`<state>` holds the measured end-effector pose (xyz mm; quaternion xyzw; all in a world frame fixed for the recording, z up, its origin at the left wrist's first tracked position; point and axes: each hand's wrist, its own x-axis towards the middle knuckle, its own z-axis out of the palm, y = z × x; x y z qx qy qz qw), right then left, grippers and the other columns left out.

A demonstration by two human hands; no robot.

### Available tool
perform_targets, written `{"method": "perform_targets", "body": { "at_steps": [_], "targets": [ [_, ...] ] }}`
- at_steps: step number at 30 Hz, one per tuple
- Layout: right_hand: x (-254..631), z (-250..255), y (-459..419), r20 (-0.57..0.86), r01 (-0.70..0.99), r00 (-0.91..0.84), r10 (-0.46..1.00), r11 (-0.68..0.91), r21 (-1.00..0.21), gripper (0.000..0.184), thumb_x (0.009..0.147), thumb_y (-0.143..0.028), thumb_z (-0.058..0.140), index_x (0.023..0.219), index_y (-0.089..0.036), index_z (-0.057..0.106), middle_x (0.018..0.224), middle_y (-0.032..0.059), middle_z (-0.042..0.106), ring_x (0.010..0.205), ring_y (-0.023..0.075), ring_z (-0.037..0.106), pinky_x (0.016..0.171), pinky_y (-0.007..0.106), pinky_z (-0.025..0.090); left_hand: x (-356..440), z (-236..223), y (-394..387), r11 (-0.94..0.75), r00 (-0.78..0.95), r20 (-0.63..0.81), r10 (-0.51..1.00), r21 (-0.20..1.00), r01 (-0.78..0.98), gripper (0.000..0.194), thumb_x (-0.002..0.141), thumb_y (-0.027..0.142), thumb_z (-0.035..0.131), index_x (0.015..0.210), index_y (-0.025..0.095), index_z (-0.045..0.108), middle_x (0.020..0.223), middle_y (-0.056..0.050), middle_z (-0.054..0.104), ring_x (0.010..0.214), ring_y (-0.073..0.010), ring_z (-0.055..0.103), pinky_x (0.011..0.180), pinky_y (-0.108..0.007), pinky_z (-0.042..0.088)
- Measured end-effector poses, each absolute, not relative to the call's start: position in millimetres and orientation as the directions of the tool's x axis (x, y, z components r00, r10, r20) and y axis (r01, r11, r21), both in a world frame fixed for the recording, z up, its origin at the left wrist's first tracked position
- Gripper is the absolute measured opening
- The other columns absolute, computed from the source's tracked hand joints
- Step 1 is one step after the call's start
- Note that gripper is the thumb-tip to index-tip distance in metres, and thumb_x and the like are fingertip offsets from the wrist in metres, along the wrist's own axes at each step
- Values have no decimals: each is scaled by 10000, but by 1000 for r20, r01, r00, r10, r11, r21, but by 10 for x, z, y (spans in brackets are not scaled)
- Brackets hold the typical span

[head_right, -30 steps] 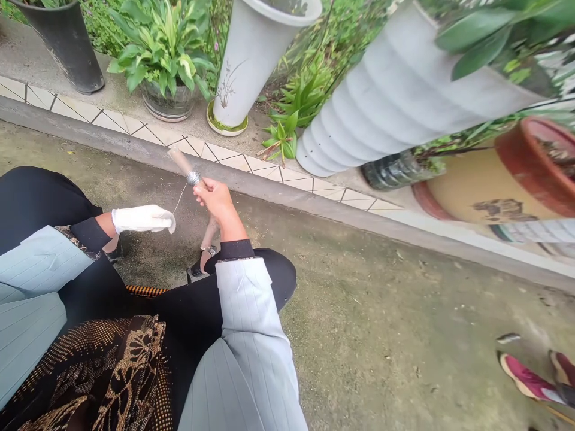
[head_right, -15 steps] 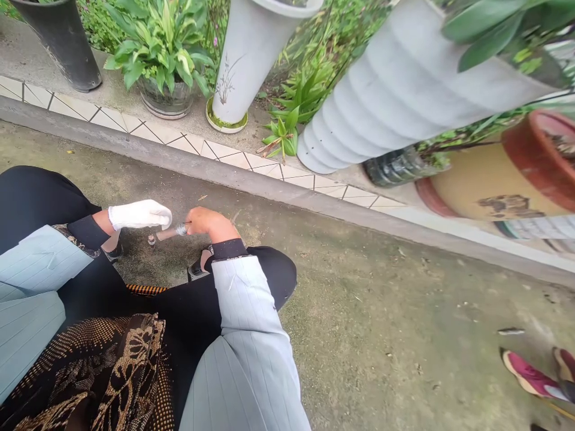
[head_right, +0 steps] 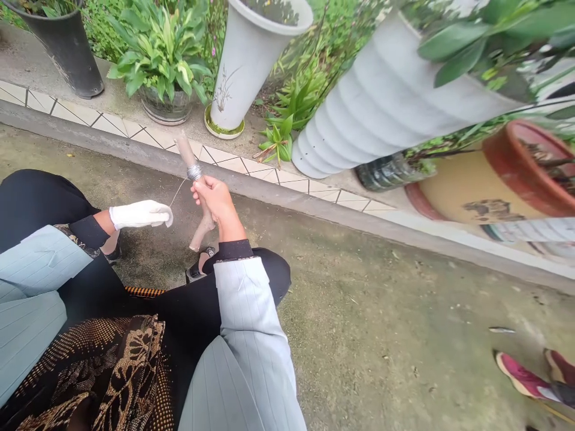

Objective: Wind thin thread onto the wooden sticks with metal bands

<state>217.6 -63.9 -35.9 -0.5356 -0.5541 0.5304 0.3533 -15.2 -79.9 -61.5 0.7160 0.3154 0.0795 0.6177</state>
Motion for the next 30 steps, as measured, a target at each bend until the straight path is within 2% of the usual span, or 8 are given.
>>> {"method": "perform_targets", "body": {
  "at_steps": [4, 7, 10, 12, 20, 23, 28, 30],
  "targets": [
    [2087, -350, -537, -245, 851, -178, 953, 24, -525, 157, 826, -286, 624, 921, -169, 667, 863, 80, 678, 789, 184, 581, 668, 272, 389, -142, -355, -734, -185, 841, -281, 463, 897, 402, 358, 933, 421, 476, 859, 123, 659, 725, -15, 585, 600, -88, 467, 580, -202, 361],
    [2026, -261, -559, -475, 910, -399, 784, 275, -309, 107, 785, -216, 658, 855, -155, 711, 842, 89, 694, 768, 181, 577, 635, 274, 338, -177, -209, -618, -278, 857, -281, 432, 863, 422, 306, 926, 343, 490, 788, 114, 638, 707, 3, 562, 609, -77, 429, 595, -201, 340],
    [2057, -118, -615, -649, 772, -636, 418, 367, -519, 128, 752, -194, 672, 862, -165, 733, 706, 10, 647, 649, 126, 523, 590, 248, 319, -220, -176, -505, -217, 848, -339, 408, 866, 450, 301, 910, 348, 518, 738, 113, 595, 656, 13, 522, 597, -77, 398, 565, -205, 320],
    [2127, 4, -633, -550, 614, -787, 278, 260, -746, 229, 759, -254, 676, 971, -186, 731, 698, -30, 624, 636, 107, 510, 601, 226, 347, -241, -189, -437, -118, 847, -363, 388, 892, 436, 309, 902, 374, 531, 738, 116, 578, 627, 19, 498, 579, -78, 379, 539, -208, 314],
    [2146, 81, -401, -135, 186, -399, 907, -64, -980, 289, 780, -403, 629, 923, -152, 625, 809, 24, 621, 658, 100, 525, 622, 235, 444, -191, -291, -189, 9, 836, -299, 460, 943, 332, 343, 946, 395, 477, 904, 84, 615, 697, -8, 536, 598, -86, 448, 563, -203, 387],
    [2145, -78, -273, -132, 422, -212, 968, -30, -906, 287, 851, -364, 551, 1040, -160, 623, 868, 48, 650, 714, 132, 557, 664, 258, 442, -88, -367, -191, -22, 863, -389, 323, 908, 418, 373, 942, 440, 466, 927, 107, 633, 601, 21, 481, 513, -85, 396, 470, -201, 321],
    [2325, -128, -190, -400, 929, -332, 854, 222, -298, 139, 818, -227, 614, 912, -159, 691, 877, 90, 689, 814, 187, 583, 683, 275, 353, 11, -292, -103, -315, 872, -315, 375, 841, 440, 316, 935, 333, 469, 797, 118, 655, 756, -26, 614, 620, -87, 452, 589, -200, 357],
    [2409, -75, -212, -598, 874, -483, 640, 313, -371, 103, 799, -211, 622, 847, -162, 700, 766, 40, 664, 722, 152, 554, 638, 262, 325, -15, -216, -15, -351, 884, -294, 362, 836, 422, 305, 937, 315, 473, 783, 120, 650, 714, -4, 580, 617, -82, 435, 604, -200, 346]
  ]
}}
